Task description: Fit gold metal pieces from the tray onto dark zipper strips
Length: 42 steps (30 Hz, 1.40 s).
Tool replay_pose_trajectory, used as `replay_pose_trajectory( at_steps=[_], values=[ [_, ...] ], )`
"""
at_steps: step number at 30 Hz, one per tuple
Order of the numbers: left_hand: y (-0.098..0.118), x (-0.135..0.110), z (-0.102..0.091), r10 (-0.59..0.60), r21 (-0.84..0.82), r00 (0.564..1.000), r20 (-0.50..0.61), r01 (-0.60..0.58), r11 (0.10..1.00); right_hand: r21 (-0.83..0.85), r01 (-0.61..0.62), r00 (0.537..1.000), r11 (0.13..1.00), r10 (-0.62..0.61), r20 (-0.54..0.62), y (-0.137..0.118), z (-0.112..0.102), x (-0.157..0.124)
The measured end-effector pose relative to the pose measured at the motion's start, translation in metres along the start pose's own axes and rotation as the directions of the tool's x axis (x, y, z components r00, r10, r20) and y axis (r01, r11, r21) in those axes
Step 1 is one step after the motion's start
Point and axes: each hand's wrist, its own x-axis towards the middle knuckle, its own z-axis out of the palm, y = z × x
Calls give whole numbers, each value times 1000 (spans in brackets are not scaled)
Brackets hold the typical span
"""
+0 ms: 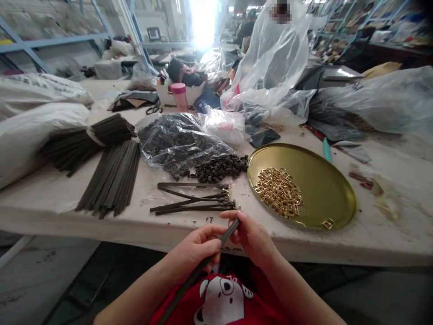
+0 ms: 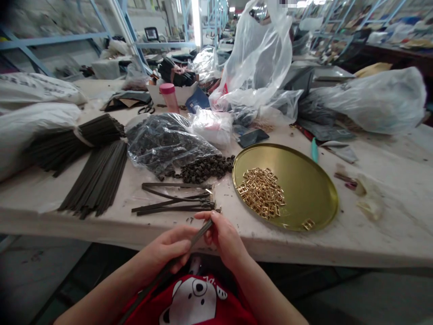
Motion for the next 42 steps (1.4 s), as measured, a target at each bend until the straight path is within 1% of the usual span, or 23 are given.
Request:
replay_pose_trajectory(
  at_steps=[4,7,10,15,17,20,21,23,27,28,29,30,32,33,34,35,36,37,38,39,40,41,42],
  values=[
    [0,9,5,45,-90,998,-37,-48,995,-41,-34,999,999,34,-11,5,4,-4],
    [-3,13,4,79,-121,997,-27,-82,989,122,-146,989,982,144,29,4,6,-5],
    [-7,15,3,101,-160,995,-22,-103,982,288,-233,972,929,216,89,3,7,-3],
    [-8,14,5,97,-146,994,-43,-102,984,322,-281,960,904,260,107,5,11,-2],
    [-7,10,1,70,-57,997,-33,-72,996,287,-221,975,932,212,61,5,9,-3],
    [-5,-4,-17,-48,153,999,-2,48,987,233,5,994,972,20,-103,-1,-1,-4],
    [-5,-10,-27,-89,223,996,-2,87,971,217,84,985,973,-49,-163,-5,-7,-3],
    [-5,-25,-51,-92,344,994,-57,107,933,195,205,954,959,-151,-257,-14,-20,-2],
    [4,-55,-98,-9,469,977,-212,110,877,130,305,902,943,-243,-356,-23,-32,-4],
    [9,-62,-106,32,465,961,-276,105,879,97,312,895,945,-258,-364,-22,-31,-6],
    [17,-69,-112,102,433,923,-372,76,898,54,312,891,949,-272,-364,-18,-28,-9],
    [25,-74,-116,184,375,858,-479,11,927,2,303,893,953,-284,-350,-13,-23,-12],
    [46,-83,-116,315,220,674,-669,-225,949,-126,258,930,958,-282,-235,0,-11,-19],
    [57,-86,-113,347,152,588,-731,-355,922,-208,234,956,950,-263,-126,7,-5,-23],
    [67,-87,-108,353,96,563,-747,-434,896,-307,229,972,924,-236,14,13,1,-26],
    [75,-87,-100,411,91,526,-745,-530,843,-416,261,965,871,-222,140,17,6,-28],
    [81,-85,-91,486,113,499,-717,-605,788,-499,311,948,809,-226,225,19,10,-30],
    [83,-82,-79,551,140,496,-671,-645,751,-555,357,932,751,-242,271,18,13,-31],
    [82,-77,-66,612,176,500,-613,-668,723,-578,385,922,720,-275,271,14,15,-32],
    [78,-70,-51,607,209,597,-524,-601,771,-569,391,921,724,-307,242,9,17,-33],
    [71,-63,-37,541,247,743,-395,-481,841,-536,381,924,753,-323,203,2,18,-34],
    [63,-54,-23,412,271,870,-270,-342,900,-493,366,930,789,-326,169,-5,18,-35],
    [53,-46,-11,286,296,944,-165,-229,927,-460,356,934,814,-327,144,-10,18,-36]
  ],
)
